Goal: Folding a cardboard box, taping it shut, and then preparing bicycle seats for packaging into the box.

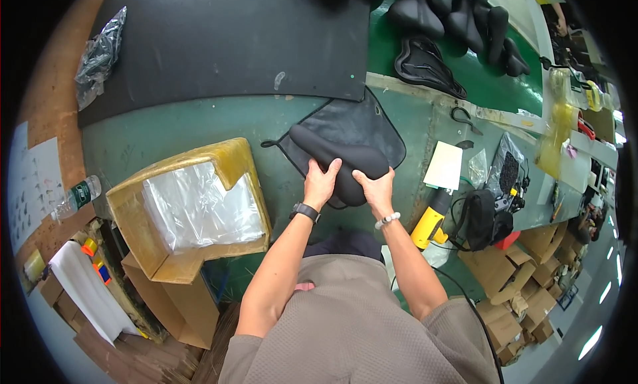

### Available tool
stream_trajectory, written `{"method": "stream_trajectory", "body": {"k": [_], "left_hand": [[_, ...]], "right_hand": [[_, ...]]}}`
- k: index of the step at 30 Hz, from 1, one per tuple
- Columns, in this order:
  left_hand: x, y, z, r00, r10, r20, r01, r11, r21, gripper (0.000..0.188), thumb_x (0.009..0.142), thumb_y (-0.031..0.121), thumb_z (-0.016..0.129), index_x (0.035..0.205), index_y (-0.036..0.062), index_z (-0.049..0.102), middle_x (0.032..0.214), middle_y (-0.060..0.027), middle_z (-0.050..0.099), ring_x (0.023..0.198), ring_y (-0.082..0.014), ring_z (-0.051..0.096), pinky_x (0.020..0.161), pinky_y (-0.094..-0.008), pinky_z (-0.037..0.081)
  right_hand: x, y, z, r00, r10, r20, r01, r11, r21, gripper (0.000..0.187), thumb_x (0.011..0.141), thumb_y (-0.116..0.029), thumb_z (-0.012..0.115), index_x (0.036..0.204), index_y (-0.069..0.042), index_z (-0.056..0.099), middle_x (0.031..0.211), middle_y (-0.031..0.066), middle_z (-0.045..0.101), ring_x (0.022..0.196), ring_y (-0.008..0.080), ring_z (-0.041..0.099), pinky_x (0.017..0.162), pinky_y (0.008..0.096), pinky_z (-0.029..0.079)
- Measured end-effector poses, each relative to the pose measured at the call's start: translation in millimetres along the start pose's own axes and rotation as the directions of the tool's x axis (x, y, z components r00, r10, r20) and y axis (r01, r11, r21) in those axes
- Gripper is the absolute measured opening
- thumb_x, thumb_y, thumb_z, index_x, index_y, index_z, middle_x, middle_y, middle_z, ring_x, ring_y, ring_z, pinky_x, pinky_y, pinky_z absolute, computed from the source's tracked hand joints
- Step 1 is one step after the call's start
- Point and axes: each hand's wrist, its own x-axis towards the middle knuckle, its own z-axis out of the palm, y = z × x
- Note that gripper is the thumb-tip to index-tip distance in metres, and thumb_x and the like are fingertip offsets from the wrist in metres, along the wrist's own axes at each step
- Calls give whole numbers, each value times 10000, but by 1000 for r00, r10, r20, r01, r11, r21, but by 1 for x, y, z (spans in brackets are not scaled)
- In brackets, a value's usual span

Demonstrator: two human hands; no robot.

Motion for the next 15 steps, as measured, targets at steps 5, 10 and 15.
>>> {"method": "stream_trajectory", "body": {"k": [5, 10, 15], "left_hand": [[-7, 8, 2, 998, -44, -36, 43, 999, -17, 787, 858, 555, 674, 1354, -8, 438, 1247, -241, 625, 1146, -388, 611, 977, -441, 465], [-7, 10, 3, 1000, -12, -8, 12, 999, -38, 777, 868, 535, 665, 1368, -8, 421, 1263, -244, 616, 1155, -406, 599, 987, -450, 457], [-4, -2, 6, 999, -11, -45, 8, 997, -73, 779, 870, 541, 663, 1328, -40, 418, 1251, -279, 606, 1165, -420, 590, 996, -450, 453]], "right_hand": [[-3, -13, 7, 996, 69, -48, -77, 975, -208, 973, 678, -263, 916, 1331, 124, 308, 1265, 285, 555, 1128, 329, 606, 968, 391, 495], [8, 5, 9, 998, 31, -46, -35, 995, -94, 983, 661, -283, 920, 1325, 122, 318, 1211, 295, 591, 1115, 363, 618, 969, 397, 493], [5, -11, 11, 994, 86, -68, -99, 973, -207, 957, 647, -292, 921, 1295, 111, 343, 1221, 295, 581, 1150, 364, 601, 971, 392, 494]]}}
